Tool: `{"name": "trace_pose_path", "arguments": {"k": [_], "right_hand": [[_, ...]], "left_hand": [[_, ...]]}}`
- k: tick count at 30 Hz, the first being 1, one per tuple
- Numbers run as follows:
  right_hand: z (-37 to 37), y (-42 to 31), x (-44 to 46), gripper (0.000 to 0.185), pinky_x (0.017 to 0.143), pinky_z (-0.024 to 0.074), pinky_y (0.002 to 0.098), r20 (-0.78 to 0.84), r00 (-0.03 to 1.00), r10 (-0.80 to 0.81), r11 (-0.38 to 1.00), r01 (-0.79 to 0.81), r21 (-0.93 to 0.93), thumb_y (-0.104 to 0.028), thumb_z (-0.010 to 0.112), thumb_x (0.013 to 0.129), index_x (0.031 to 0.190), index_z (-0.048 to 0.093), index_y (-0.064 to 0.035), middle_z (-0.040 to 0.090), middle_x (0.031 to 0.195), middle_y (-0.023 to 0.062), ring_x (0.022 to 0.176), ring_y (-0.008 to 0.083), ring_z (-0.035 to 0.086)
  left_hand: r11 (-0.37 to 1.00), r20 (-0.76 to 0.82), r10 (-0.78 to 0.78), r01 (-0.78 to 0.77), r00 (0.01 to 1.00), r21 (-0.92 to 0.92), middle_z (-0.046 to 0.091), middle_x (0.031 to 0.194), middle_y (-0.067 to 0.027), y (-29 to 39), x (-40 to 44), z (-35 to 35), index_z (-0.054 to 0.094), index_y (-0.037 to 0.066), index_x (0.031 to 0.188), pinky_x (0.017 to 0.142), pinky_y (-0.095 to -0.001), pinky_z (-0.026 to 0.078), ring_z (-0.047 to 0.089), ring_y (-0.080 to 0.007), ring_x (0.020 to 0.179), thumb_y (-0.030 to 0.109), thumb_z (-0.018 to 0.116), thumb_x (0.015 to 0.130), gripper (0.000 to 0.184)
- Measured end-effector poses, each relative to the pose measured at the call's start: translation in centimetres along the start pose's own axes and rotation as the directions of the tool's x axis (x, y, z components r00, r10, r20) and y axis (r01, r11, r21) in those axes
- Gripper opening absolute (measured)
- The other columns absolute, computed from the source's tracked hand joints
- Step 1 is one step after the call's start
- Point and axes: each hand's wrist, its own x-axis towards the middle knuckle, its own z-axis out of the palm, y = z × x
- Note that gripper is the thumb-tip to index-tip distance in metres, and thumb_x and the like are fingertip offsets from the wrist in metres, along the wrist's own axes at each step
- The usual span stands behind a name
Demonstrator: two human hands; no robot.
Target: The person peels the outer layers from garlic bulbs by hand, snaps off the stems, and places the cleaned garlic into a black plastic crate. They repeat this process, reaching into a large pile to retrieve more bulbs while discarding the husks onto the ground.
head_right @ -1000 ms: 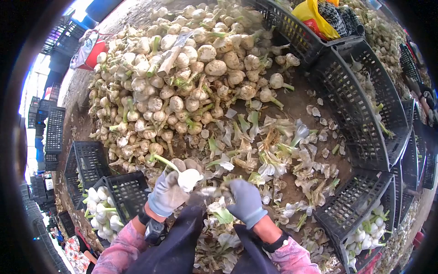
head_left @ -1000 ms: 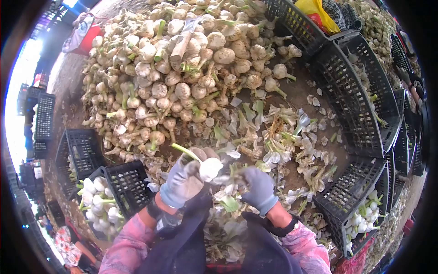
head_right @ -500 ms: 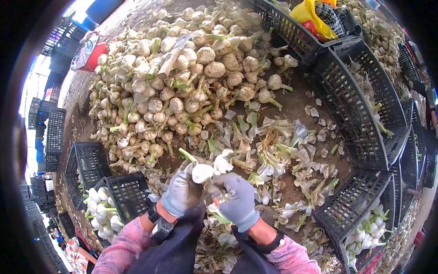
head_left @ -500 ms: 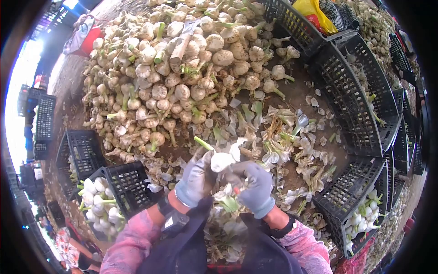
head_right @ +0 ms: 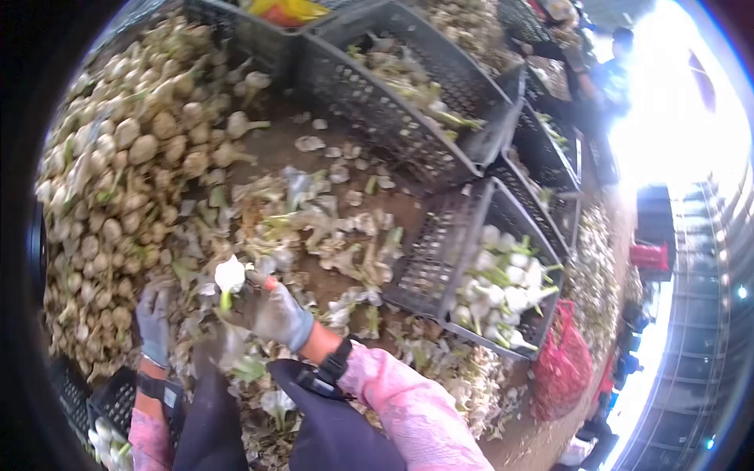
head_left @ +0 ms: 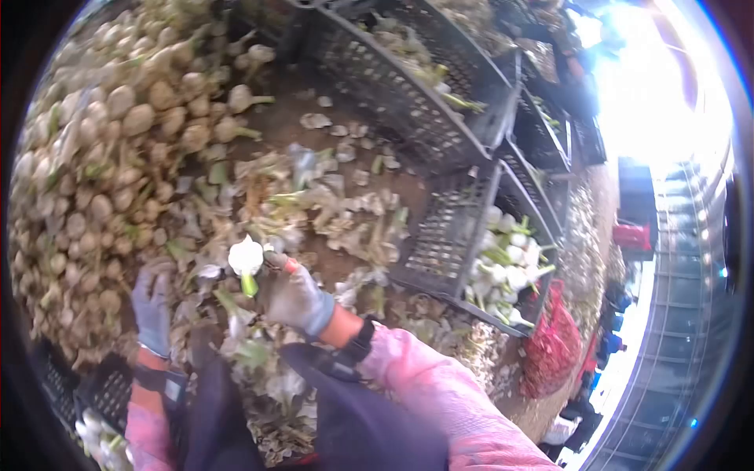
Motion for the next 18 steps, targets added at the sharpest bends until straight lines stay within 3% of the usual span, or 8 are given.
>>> {"name": "trace_pose_path", "arguments": {"k": [1, 3, 5, 7, 9, 11, 15, 18], "right_hand": [[0.9, -1.1, 0.1, 0.072, 0.093, 0.0472, 0.0400, 0.050, 0.997, -0.067, 0.995, 0.063, 0.077, -0.045, 0.077, 0.077, 0.135, 0.051, -0.0109, 0.059, 0.129, 0.0121, 0.115, 0.0282, 0.057], [3.6, -4.3, -1.6, 0.058, 0.084, 0.0482, 0.0355, -0.003, 0.986, -0.165, 0.974, 0.164, 0.157, -0.041, 0.074, 0.079, 0.124, 0.055, -0.0080, 0.062, 0.117, 0.0100, 0.102, 0.0227, 0.058], [7.4, -7.3, -4.6, 0.042, 0.076, 0.0481, 0.0303, -0.029, 0.952, -0.304, 0.923, 0.302, 0.240, -0.038, 0.070, 0.084, 0.110, 0.061, -0.0070, 0.065, 0.099, 0.0058, 0.089, 0.0151, 0.059], [5.3, -12.1, -8.7, 0.028, 0.074, 0.0474, 0.0275, 0.447, 0.795, -0.410, 0.910, 0.328, 0.253, -0.036, 0.049, 0.100, 0.109, 0.064, -0.0145, 0.066, 0.091, -0.0026, 0.082, 0.0102, 0.060], [6.4, -12.9, -12.1, 0.034, 0.068, 0.0476, 0.0295, 0.195, 0.757, -0.623, 0.765, 0.537, 0.356, -0.047, 0.057, 0.094, 0.094, 0.066, -0.0141, 0.065, 0.083, -0.0037, 0.079, 0.0100, 0.063], [5.2, -10.6, -12.0, 0.041, 0.066, 0.0485, 0.0322, -0.053, 0.828, -0.559, 0.820, 0.561, 0.117, -0.057, 0.059, 0.091, 0.095, 0.071, -0.0173, 0.066, 0.083, -0.0032, 0.071, 0.0120, 0.060], [1.9, -4.1, -7.6, 0.050, 0.075, 0.0483, 0.0316, -0.267, 0.927, -0.262, 0.964, 0.235, -0.126, -0.058, 0.058, 0.092, 0.099, 0.067, -0.0095, 0.066, 0.096, 0.0041, 0.087, 0.0149, 0.060], [2.2, -2.1, -4.8, 0.053, 0.076, 0.0469, 0.0327, -0.207, 0.955, -0.213, 0.689, -0.003, -0.724, -0.054, 0.055, 0.095, 0.103, 0.065, -0.0023, 0.065, 0.091, 0.0071, 0.082, 0.0159, 0.057]], "left_hand": [[0.971, -0.016, 0.138, -0.132, 0.990, 0.201, 0.065, 0.118, -0.0148, -4.8, 0.6, -1.1, 0.067, 0.001, 0.108, 0.100, -0.0386, 0.045, 0.058, -0.0276, 0.116, 0.019, 0.059, 0.095, 0.024], [0.670, -0.263, -0.075, 0.243, 0.962, 0.701, 0.059, 0.130, -0.0192, -15.0, 1.7, -4.0, 0.061, 0.003, 0.124, 0.107, -0.0405, 0.039, 0.050, -0.0364, 0.125, 0.026, 0.062, 0.093, 0.038], [0.423, -0.407, -0.213, 0.459, 0.888, 0.781, 0.046, 0.143, -0.0231, -17.4, 2.2, -6.5, 0.049, 0.004, 0.138, 0.110, -0.0433, 0.036, 0.044, -0.0411, 0.131, 0.031, 0.061, 0.094, 0.053], [0.396, -0.401, -0.243, 0.468, 0.883, 0.790, 0.045, 0.146, -0.0218, -19.4, 2.3, -7.7, 0.042, 0.003, 0.143, 0.110, -0.0424, 0.035, 0.041, -0.0386, 0.135, 0.035, 0.060, 0.094, 0.061], [0.382, -0.441, -0.235, 0.499, 0.866, 0.778, 0.044, 0.147, -0.0215, -22.8, 2.5, -9.2, 0.039, 0.003, 0.145, 0.110, -0.0421, 0.036, 0.041, -0.0379, 0.136, 0.039, 0.058, 0.094, 0.066], [0.395, -0.516, -0.182, 0.543, 0.837, 0.741, 0.044, 0.146, -0.0223, -27.2, 3.4, -9.8, 0.038, 0.002, 0.146, 0.108, -0.0423, 0.038, 0.042, -0.0391, 0.135, 0.044, 0.057, 0.094, 0.069], [0.281, -0.515, -0.434, 0.655, 0.739, 0.702, 0.047, 0.142, -0.0250, -19.4, 6.0, -8.2, 0.042, 0.001, 0.143, 0.104, -0.0456, 0.042, 0.046, -0.0409, 0.131, 0.049, 0.063, 0.086, 0.077], [0.433, -0.452, -0.469, 0.643, 0.759, 0.631, 0.054, 0.133, -0.0293, -13.8, 6.0, -7.6, 0.049, -0.003, 0.136, 0.100, -0.0495, 0.045, 0.052, -0.0450, 0.123, 0.049, 0.072, 0.077, 0.082]]}}
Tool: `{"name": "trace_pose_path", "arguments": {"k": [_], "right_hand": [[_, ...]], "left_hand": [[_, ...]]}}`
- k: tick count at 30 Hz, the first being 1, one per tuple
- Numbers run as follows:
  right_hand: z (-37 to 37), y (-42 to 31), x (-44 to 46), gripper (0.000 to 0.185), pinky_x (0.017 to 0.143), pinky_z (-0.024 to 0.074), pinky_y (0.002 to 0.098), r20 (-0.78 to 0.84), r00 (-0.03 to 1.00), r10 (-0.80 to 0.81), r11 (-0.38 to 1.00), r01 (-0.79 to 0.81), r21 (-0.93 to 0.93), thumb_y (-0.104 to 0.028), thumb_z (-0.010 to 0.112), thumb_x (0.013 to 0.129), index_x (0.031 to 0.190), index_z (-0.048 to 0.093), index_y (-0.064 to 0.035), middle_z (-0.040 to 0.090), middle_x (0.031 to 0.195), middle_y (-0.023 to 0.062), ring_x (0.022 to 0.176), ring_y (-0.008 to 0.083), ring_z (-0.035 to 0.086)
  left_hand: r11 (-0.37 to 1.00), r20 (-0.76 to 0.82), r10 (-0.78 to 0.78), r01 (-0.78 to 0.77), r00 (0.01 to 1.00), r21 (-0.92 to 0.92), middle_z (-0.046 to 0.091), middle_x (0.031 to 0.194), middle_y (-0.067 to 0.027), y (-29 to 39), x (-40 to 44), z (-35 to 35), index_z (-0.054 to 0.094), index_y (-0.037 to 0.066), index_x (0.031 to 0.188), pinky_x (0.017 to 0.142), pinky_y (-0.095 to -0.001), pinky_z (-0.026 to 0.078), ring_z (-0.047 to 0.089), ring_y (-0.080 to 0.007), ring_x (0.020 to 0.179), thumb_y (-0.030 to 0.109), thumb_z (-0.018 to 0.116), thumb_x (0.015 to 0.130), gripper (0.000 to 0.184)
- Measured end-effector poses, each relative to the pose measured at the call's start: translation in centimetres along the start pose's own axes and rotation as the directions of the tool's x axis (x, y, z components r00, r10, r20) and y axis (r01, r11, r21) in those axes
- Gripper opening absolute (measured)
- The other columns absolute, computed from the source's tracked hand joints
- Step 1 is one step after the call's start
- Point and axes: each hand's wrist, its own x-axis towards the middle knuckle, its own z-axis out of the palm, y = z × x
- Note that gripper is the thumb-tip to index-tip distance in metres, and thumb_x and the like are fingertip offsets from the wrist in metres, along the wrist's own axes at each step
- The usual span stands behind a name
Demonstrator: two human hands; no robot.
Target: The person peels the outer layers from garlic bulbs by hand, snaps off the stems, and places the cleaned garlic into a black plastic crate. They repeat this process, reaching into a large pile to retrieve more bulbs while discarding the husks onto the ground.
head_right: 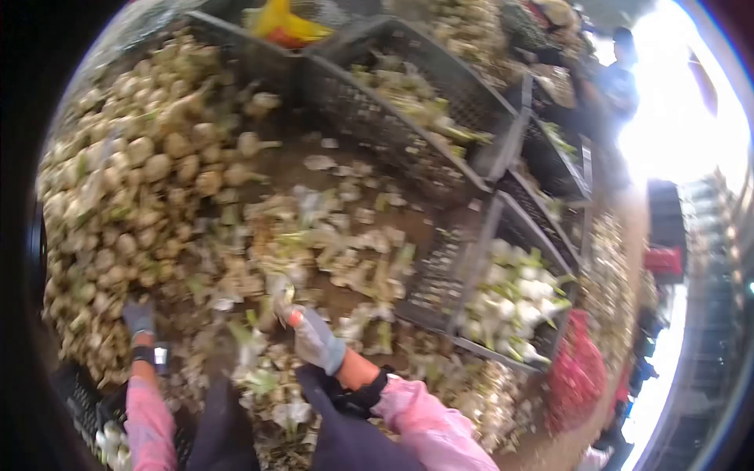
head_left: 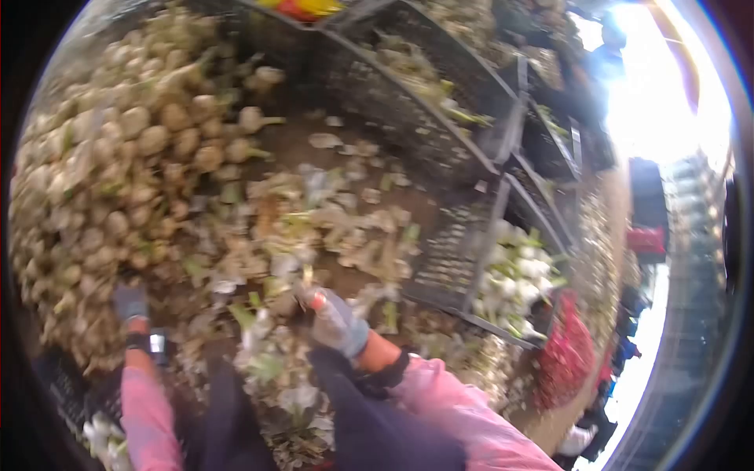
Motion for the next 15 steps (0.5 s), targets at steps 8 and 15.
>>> {"name": "trace_pose_path", "arguments": {"k": [8, 15], "right_hand": [[7.9, 2.5, 5.7, 0.047, 0.077, 0.0489, 0.0300, 0.083, 0.958, 0.273, 0.962, -0.271, -0.041, -0.043, 0.064, 0.094, 0.116, 0.056, -0.0030, 0.063, 0.110, 0.0084, 0.094, 0.0148, 0.061], [8.1, 0.8, 5.9, 0.025, 0.067, 0.0452, 0.0227, -0.080, 0.997, 0.023, 0.989, -0.012, 0.145, -0.023, 0.063, 0.097, 0.116, 0.065, -0.0075, 0.065, 0.091, -0.0021, 0.075, 0.0072, 0.057]], "left_hand": [[-0.010, 0.072, 0.357, 0.080, 0.931, -0.997, 0.057, 0.111, -0.0081, 10.3, -17.5, -6.1, 0.044, 0.005, 0.123, 0.080, -0.0276, 0.057, 0.062, -0.0163, 0.094, -0.001, 0.070, 0.082, 0.050], [0.026, 0.041, 0.678, 0.032, 0.734, -0.999, 0.054, 0.124, -0.0059, 10.7, -21.1, -8.7, 0.045, 0.003, 0.134, 0.101, -0.0322, 0.046, 0.055, -0.0163, 0.115, 0.006, 0.078, 0.077, 0.066]]}}
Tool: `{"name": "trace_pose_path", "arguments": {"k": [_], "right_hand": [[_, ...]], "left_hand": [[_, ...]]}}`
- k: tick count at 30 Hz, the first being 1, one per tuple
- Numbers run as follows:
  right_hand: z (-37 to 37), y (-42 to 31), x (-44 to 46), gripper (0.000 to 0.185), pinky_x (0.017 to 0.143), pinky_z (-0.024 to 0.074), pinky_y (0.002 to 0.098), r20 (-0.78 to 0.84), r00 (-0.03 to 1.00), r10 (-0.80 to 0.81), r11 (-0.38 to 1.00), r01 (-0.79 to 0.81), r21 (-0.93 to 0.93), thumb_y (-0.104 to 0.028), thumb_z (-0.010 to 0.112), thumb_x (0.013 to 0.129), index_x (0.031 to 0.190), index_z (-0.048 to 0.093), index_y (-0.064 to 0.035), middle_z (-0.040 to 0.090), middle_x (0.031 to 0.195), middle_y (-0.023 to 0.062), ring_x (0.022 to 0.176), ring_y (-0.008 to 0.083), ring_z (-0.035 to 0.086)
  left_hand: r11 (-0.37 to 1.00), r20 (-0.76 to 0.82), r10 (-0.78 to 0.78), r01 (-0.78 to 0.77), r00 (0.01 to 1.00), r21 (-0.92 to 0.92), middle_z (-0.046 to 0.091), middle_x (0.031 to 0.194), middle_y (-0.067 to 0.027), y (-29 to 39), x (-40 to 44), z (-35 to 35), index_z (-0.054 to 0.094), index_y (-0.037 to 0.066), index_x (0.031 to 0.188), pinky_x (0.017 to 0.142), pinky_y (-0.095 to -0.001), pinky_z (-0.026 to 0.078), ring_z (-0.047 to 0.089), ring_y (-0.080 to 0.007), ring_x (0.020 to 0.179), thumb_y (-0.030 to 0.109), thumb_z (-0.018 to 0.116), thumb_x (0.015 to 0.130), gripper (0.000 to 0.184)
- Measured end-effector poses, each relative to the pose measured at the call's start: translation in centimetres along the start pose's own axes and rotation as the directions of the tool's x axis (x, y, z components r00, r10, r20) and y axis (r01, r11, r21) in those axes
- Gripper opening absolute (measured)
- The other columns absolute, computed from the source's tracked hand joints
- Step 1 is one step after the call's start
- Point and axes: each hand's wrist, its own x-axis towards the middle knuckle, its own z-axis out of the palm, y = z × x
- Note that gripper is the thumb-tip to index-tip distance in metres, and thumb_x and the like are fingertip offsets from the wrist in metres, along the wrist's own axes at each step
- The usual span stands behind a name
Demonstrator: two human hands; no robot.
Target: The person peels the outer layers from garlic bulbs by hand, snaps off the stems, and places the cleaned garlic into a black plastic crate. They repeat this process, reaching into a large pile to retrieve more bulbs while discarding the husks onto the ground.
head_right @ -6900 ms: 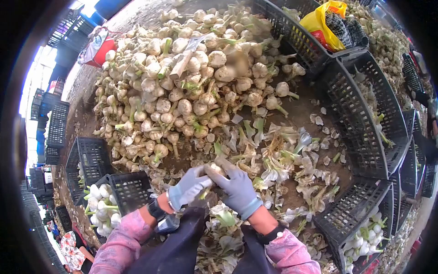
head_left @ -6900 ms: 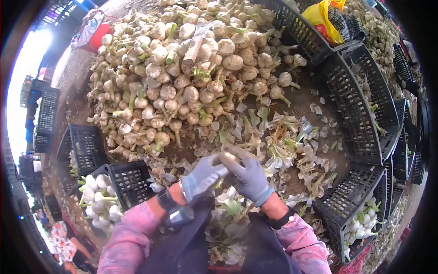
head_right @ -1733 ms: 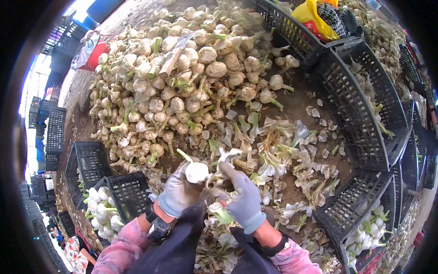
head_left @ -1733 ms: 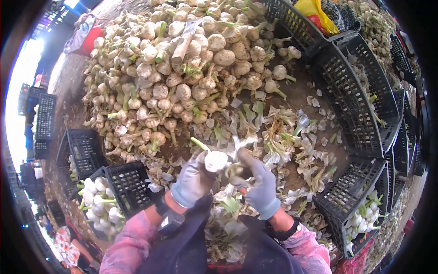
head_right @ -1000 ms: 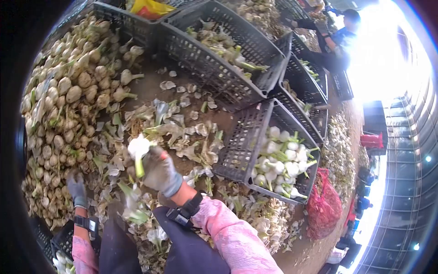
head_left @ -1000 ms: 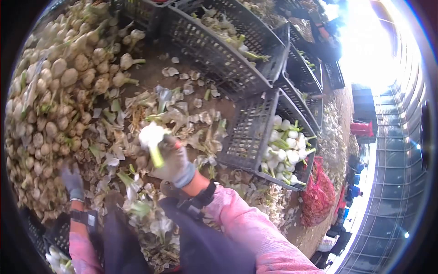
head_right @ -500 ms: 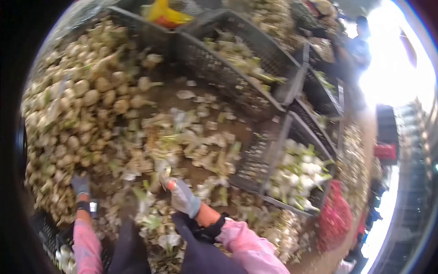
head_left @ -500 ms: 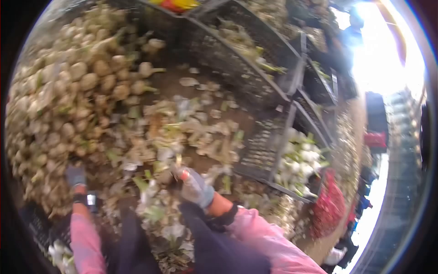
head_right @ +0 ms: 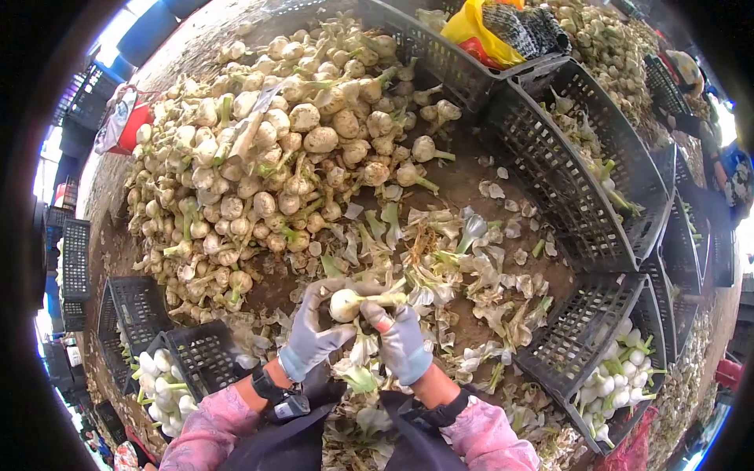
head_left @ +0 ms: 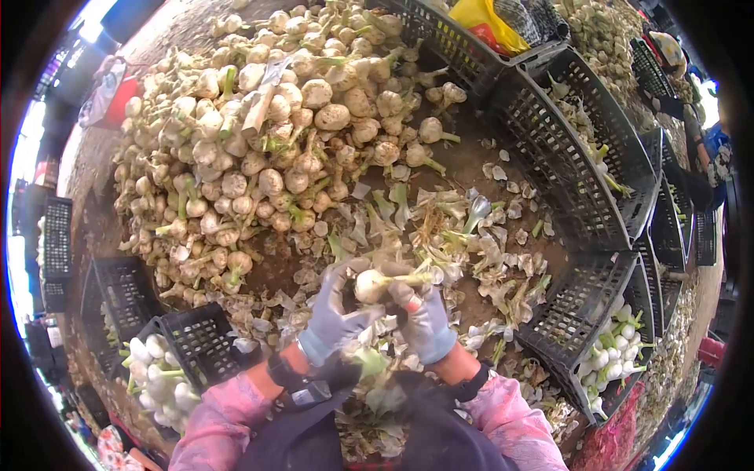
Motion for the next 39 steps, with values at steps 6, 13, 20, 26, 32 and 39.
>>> {"name": "trace_pose_path", "arguments": {"k": [6, 13, 20, 26, 32, 39], "right_hand": [[0.4, 0.5, -0.2, 0.039, 0.077, 0.0540, 0.0261, 0.105, 0.993, 0.053, 0.983, -0.070, 0.170, -0.025, 0.068, 0.094, 0.126, 0.057, -0.0052, 0.066, 0.100, 0.0009, 0.088, 0.0102, 0.063], [0.5, 0.1, -0.7, 0.030, 0.077, 0.0567, 0.0294, 0.112, 0.992, 0.052, 0.983, -0.071, 0.169, -0.021, 0.067, 0.094, 0.114, 0.060, 0.0007, 0.067, 0.101, 0.0066, 0.088, 0.0139, 0.066], [0.7, -0.2, -0.8, 0.028, 0.078, 0.0562, 0.0293, 0.105, 0.993, 0.055, 0.979, -0.074, 0.191, -0.019, 0.066, 0.095, 0.114, 0.060, 0.0019, 0.067, 0.100, 0.0076, 0.087, 0.0148, 0.066], [0.3, -0.2, -0.8, 0.020, 0.076, 0.0526, 0.0281, 0.132, 0.991, 0.002, 0.996, -0.014, 0.092, -0.017, 0.064, 0.096, 0.105, 0.065, 0.0013, 0.068, 0.096, 0.0054, 0.086, 0.0134, 0.064], [0.6, -1.0, -1.1, 0.014, 0.079, 0.0501, 0.0322, 0.127, 0.943, -0.307, 0.742, 0.321, -0.588, -0.008, 0.066, 0.088, 0.099, 0.071, -0.0001, 0.070, 0.095, 0.0079, 0.086, 0.0186, 0.064], [-0.3, -2.0, -0.1, 0.020, 0.081, 0.0497, 0.0354, 0.348, 0.708, -0.615, 0.335, 0.634, -0.697, -0.006, 0.068, 0.078, 0.098, 0.072, -0.0063, 0.069, 0.093, 0.0095, 0.087, 0.0295, 0.064]], "left_hand": [[0.741, 0.053, 0.253, -0.228, 0.966, 0.632, 0.053, 0.131, -0.0121, 1.2, -0.4, -0.8, 0.054, 0.007, 0.130, 0.102, -0.0348, 0.044, 0.055, -0.0232, 0.117, 0.012, 0.086, 0.068, 0.070], [0.769, 0.034, 0.290, -0.254, 0.956, 0.587, 0.056, 0.122, -0.0137, 1.5, -0.4, -0.9, 0.061, 0.007, 0.121, 0.098, -0.0373, 0.045, 0.055, -0.0308, 0.114, 0.015, 0.090, 0.061, 0.068], [0.650, 0.108, 0.389, -0.356, 0.915, 0.672, 0.057, 0.120, -0.0136, 2.9, -0.4, -0.3, 0.061, 0.006, 0.121, 0.096, -0.0373, 0.046, 0.057, -0.0302, 0.113, 0.013, 0.090, 0.061, 0.068], [0.714, 0.079, 0.365, -0.333, 0.928, 0.616, 0.058, 0.121, -0.0134, 2.8, -0.5, -0.6, 0.061, 0.005, 0.121, 0.094, -0.0371, 0.047, 0.058, -0.0284, 0.112, 0.013, 0.089, 0.060, 0.068], [0.966, -0.007, 0.043, -0.040, 0.999, 0.257, 0.060, 0.119, -0.0106, 2.5, -1.2, -0.8, 0.057, -0.003, 0.124, 0.092, -0.0329, 0.050, 0.060, -0.0192, 0.107, 0.019, 0.078, 0.076, 0.057], [0.740, 0.366, -0.311, 0.465, 0.877, -0.486, 0.065, 0.107, -0.0120, 1.3, -2.2, -1.8, 0.054, -0.003, 0.125, 0.071, -0.0298, 0.054, 0.065, -0.0190, 0.085, 0.044, 0.060, 0.094, 0.057]]}}
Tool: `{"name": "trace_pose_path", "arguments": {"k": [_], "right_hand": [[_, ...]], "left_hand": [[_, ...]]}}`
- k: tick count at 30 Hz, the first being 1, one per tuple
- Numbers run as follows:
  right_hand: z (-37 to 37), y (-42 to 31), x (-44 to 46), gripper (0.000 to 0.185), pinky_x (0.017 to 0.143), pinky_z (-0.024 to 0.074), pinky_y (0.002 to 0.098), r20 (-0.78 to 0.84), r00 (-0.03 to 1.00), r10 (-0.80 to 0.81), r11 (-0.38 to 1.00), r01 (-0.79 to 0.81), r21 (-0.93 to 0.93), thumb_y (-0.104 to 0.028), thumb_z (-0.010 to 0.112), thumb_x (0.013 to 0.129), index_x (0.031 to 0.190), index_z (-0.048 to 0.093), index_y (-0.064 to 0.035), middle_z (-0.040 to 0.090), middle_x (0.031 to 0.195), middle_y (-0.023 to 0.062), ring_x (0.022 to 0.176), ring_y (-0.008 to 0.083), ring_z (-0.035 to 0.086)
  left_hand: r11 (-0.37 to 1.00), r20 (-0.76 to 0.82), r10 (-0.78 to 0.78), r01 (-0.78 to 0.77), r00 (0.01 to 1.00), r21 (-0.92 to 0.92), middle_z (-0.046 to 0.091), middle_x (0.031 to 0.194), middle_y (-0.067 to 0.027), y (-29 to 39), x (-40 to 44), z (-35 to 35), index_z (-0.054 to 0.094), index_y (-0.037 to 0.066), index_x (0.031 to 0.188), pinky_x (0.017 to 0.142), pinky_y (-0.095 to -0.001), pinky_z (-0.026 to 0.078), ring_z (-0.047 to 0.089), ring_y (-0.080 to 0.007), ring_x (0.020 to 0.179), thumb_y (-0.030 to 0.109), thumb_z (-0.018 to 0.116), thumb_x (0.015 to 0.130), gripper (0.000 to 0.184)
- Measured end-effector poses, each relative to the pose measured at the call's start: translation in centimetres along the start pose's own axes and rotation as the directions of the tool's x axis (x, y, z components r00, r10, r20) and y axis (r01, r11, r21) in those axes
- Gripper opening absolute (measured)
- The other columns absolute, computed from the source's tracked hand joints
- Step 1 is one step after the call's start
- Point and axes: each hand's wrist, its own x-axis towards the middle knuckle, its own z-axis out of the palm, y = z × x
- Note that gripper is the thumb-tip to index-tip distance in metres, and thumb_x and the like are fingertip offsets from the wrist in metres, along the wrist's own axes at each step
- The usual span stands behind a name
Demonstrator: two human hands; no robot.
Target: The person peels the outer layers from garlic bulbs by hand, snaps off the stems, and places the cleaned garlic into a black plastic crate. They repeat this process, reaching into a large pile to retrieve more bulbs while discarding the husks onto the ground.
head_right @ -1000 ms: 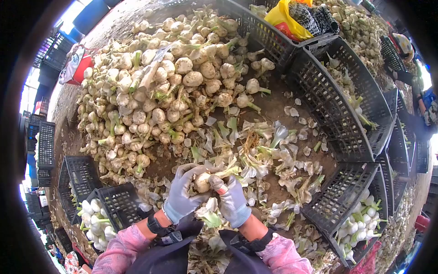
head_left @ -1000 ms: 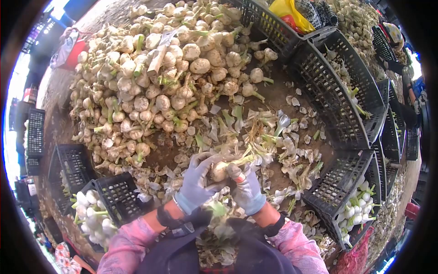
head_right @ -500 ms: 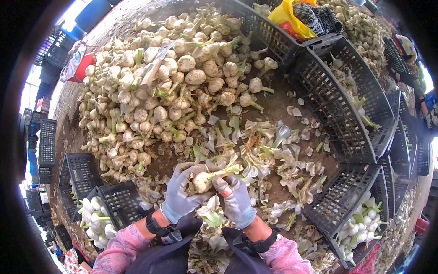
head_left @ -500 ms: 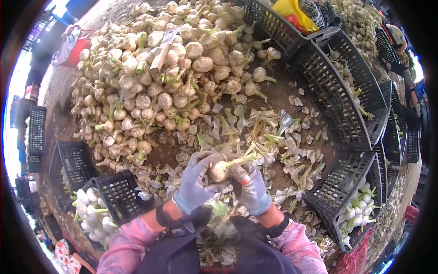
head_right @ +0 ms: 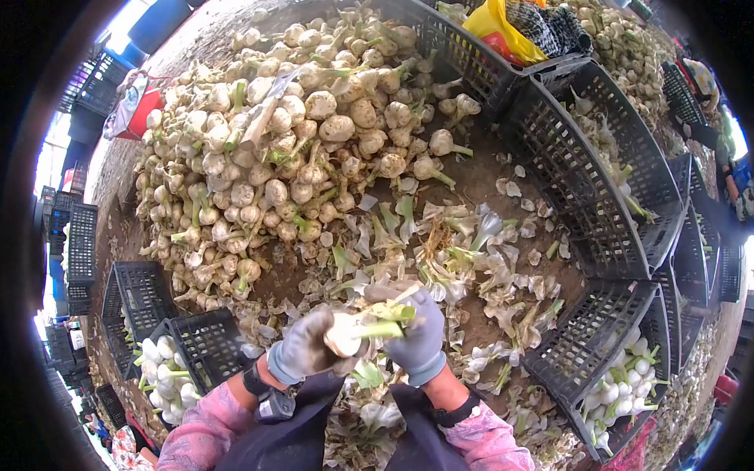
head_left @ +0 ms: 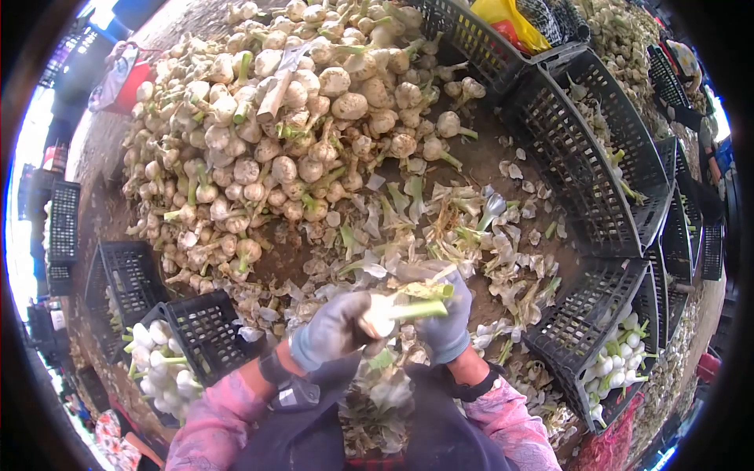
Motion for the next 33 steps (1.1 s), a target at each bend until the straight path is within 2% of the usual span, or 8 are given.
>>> {"name": "trace_pose_path", "arguments": {"k": [3, 5, 8, 15, 20, 29, 31, 33], "right_hand": [[0.5, 1.9, -1.8, 0.017, 0.080, 0.0486, 0.0298, 0.103, 0.894, 0.437, 0.822, -0.443, 0.358, -0.009, 0.063, 0.089, 0.104, 0.069, -0.0035, 0.068, 0.094, 0.0049, 0.085, 0.0182, 0.061], [0.9, 0.3, -1.6, 0.017, 0.078, 0.0474, 0.0263, 0.183, 0.746, 0.640, 0.565, -0.618, 0.546, -0.011, 0.059, 0.095, 0.108, 0.066, -0.0020, 0.067, 0.095, 0.0015, 0.085, 0.0108, 0.058], [1.3, -0.2, -1.8, 0.017, 0.077, 0.0453, 0.0227, 0.182, 0.844, 0.505, 0.705, -0.524, 0.477, -0.010, 0.057, 0.098, 0.111, 0.063, -0.0015, 0.064, 0.096, -0.0020, 0.087, 0.0050, 0.054], [2.1, -1.2, -2.1, 0.021, 0.078, 0.0460, 0.0233, 0.208, 0.755, 0.621, 0.437, -0.555, 0.708, -0.013, 0.054, 0.100, 0.116, 0.060, -0.0017, 0.064, 0.097, -0.0013, 0.085, 0.0061, 0.055], [2.6, -2.5, -1.9, 0.019, 0.078, 0.0472, 0.0245, 0.272, 0.816, 0.510, 0.620, -0.568, 0.541, -0.014, 0.053, 0.101, 0.114, 0.060, -0.0024, 0.063, 0.098, 0.0004, 0.086, 0.0077, 0.057], [1.3, 2.4, -2.8, 0.024, 0.071, 0.0530, 0.0355, 0.199, 0.678, 0.708, 0.291, -0.537, 0.792, -0.032, 0.057, 0.097, 0.101, 0.057, -0.0086, 0.061, 0.091, 0.0039, 0.082, 0.0174, 0.058], [0.0, 4.6, -3.8, 0.021, 0.077, 0.0525, 0.0347, 0.357, 0.630, 0.690, 0.463, -0.763, 0.452, -0.021, 0.057, 0.097, 0.109, 0.062, -0.0048, 0.064, 0.091, 0.0066, 0.085, 0.0191, 0.064], [-0.6, 5.1, -3.8, 0.037, 0.081, 0.0523, 0.0416, 0.610, 0.661, 0.438, 0.873, -0.151, -0.463, -0.023, 0.068, 0.084, 0.119, 0.062, -0.0102, 0.068, 0.102, 0.0136, 0.093, 0.0298, 0.066]], "left_hand": [[0.999, -0.216, 0.004, -0.015, 0.976, -0.048, 0.065, 0.104, -0.0093, 0.9, 1.1, 2.1, 0.051, -0.001, 0.127, 0.065, -0.0297, 0.050, 0.064, -0.0189, 0.078, 0.050, 0.050, 0.098, 0.059], [0.981, -0.097, 0.095, -0.077, 0.991, 0.178, 0.056, 0.128, -0.0110, 0.6, 1.0, -0.5, 0.038, 0.002, 0.143, 0.085, -0.0360, 0.051, 0.060, -0.0223, 0.106, 0.043, 0.057, 0.095, 0.066], [0.965, -0.071, 0.084, -0.064, 0.994, 0.255, 0.035, 0.151, -0.0124, 1.1, 0.1, -0.4, 0.019, 0.002, 0.154, 0.112, -0.0367, 0.035, 0.040, -0.0239, 0.137, 0.029, 0.072, 0.083, 0.093], [0.948, 0.028, 0.271, -0.272, 0.962, 0.165, 0.037, 0.150, -0.0126, 1.5, 0.1, 0.5, 0.020, 0.005, 0.154, 0.108, -0.0425, 0.040, 0.044, -0.0236, 0.133, 0.023, 0.076, 0.080, 0.094], [0.724, -0.098, 0.509, -0.363, 0.855, 0.587, 0.057, 0.132, -0.0104, 0.8, 1.2, 0.6, 0.049, 0.002, 0.136, 0.088, -0.0253, 0.050, 0.064, -0.0127, 0.098, 0.003, 0.062, 0.093, 0.045], [0.922, -0.094, 0.383, -0.373, 0.919, 0.107, 0.057, 0.132, -0.0203, 2.2, 0.3, -1.0, 0.063, 0.004, 0.115, 0.099, -0.0441, 0.050, 0.061, -0.0341, 0.115, 0.026, 0.059, 0.098, 0.028], [0.891, -0.100, 0.452, -0.454, 0.886, 0.005, 0.057, 0.131, -0.0193, 2.3, 0.4, -1.4, 0.062, 0.004, 0.116, 0.100, -0.0452, 0.049, 0.060, -0.0357, 0.116, 0.027, 0.056, 0.099, 0.030], [0.896, -0.152, 0.417, -0.434, 0.896, -0.099, 0.059, 0.128, -0.0182, 2.3, 0.4, -2.1, 0.060, 0.003, 0.120, 0.100, -0.0467, 0.050, 0.060, -0.0353, 0.115, 0.027, 0.055, 0.099, 0.032]]}}
